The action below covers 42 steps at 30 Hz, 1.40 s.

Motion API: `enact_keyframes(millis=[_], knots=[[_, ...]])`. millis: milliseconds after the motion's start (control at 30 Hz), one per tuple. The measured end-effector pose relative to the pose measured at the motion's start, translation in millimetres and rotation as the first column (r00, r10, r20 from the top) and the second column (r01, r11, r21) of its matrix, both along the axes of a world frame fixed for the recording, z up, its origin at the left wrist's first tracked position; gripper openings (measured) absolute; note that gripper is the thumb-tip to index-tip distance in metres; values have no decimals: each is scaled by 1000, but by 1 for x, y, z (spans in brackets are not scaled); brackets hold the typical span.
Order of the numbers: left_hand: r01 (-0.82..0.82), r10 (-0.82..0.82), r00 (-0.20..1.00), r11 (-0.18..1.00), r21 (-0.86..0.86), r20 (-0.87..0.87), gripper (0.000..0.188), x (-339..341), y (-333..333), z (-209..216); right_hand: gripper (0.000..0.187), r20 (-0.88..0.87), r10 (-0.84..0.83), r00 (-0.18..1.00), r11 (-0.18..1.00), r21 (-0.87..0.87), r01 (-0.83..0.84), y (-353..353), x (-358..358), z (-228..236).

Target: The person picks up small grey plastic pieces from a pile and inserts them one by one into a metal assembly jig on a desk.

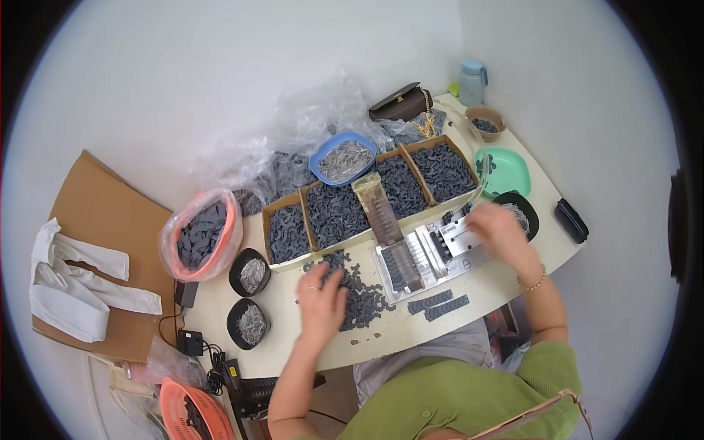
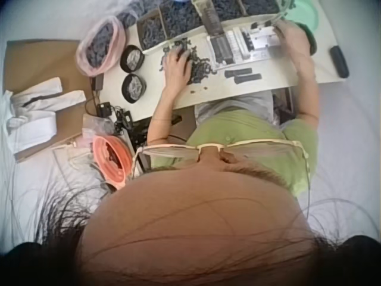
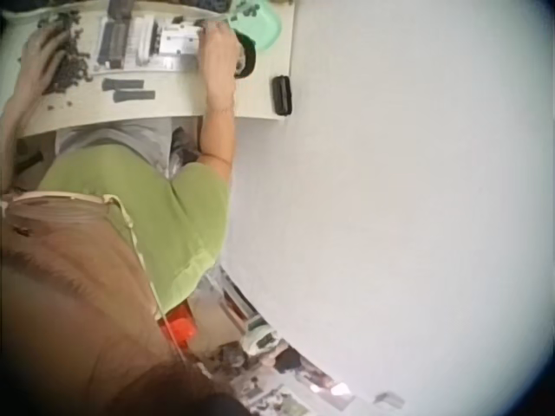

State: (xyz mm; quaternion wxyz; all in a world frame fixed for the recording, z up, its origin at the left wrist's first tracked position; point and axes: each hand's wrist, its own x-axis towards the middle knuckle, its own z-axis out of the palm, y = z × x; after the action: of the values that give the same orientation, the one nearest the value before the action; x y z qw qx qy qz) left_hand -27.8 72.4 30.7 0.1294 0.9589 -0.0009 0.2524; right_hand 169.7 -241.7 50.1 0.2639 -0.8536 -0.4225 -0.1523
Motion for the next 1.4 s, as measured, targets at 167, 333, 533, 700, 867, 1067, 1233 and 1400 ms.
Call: enact_keyframes(millis=[167, 333, 533, 700, 867, 1067, 1233, 1400], knots=[[-249, 246, 968, 968, 43, 57, 33, -11, 72, 11, 16, 46, 447, 893, 894, -59, -445, 64, -45, -31], [-399, 398, 917, 916, 45, 27, 25, -23, 136, 10, 17, 118, 462, 879, 884, -134, -447, 73, -54, -38], [-465, 504, 823, 863, 199, -262, 12, -30, 185, -7, 19, 68, 478, 876, 872, -163, -463, 72, -53, -32], [-445, 494, 781, 870, 214, -382, 8, -22, 196, -2, 19, -23, 537, 843, 839, -85, -537, 92, -3, -7], [-469, 507, 772, 861, 194, -384, 8, -15, 196, 5, 14, 60, 334, 940, 941, 37, -337, 161, 77, 33], [-517, 548, 764, 836, 185, -340, 7, -24, 195, 17, 21, -245, 178, 953, 928, -280, -245, 260, 130, 22], [-466, 434, 875, 876, -126, -213, 9, -25, 197, 13, 20, -176, 122, 977, 885, -427, -187, 279, 139, 9], [-228, 102, 971, 656, -719, -215, 9, -2, 109, 11, 25, -177, 98, 979, 827, -534, -179, 284, 136, 15]])
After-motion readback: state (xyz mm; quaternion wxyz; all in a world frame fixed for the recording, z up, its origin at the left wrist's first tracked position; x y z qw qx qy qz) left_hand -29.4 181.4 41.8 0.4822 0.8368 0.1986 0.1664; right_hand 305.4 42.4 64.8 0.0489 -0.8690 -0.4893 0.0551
